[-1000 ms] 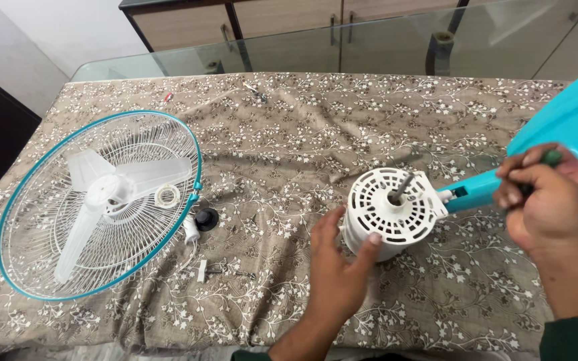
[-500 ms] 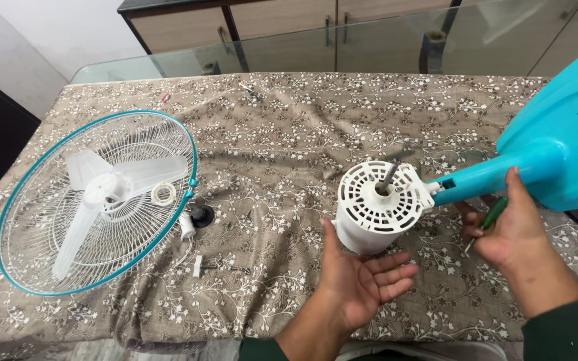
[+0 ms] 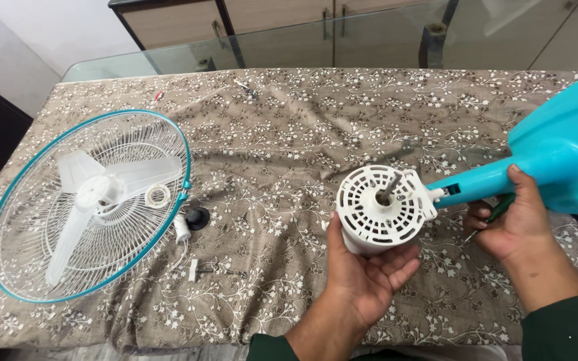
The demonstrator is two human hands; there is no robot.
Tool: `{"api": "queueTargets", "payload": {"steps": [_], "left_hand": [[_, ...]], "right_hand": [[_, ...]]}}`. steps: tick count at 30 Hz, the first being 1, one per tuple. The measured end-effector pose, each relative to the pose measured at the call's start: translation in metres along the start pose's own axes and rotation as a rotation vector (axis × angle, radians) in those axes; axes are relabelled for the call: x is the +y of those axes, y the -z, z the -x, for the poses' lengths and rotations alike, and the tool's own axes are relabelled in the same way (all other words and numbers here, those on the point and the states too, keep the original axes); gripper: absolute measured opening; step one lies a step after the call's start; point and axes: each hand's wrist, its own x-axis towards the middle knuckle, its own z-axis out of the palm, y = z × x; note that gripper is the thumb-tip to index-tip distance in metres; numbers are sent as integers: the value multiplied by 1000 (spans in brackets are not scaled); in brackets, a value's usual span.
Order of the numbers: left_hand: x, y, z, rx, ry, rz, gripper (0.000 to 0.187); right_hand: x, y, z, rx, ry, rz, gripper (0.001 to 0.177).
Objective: The person uses a screwdriver to loosen and remove screws from the motor housing of a disassembled electric fan. They remove the motor cover and set it aside, then continue to unscrew and remove the central shaft assembly from the motor housing.
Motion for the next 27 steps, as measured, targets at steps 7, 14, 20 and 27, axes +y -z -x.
{"api": "queueTargets", "payload": {"steps": [7,14,20,27], "left_hand": [[6,-13,22,96,-11,38,94],[32,-5,19,27,-96,12,81],[83,10,-9,-151,-282,-53,78],[147,23,-62,-101,-302,-157,76]], "right_hand": [[-4,1,12,-90,69,-19,43],[-2,-10,13,-285,91,-53,47],[13,-26,-5,-446,20,-125,40],[24,-47,-42,-502,-18,-161,26]]}}
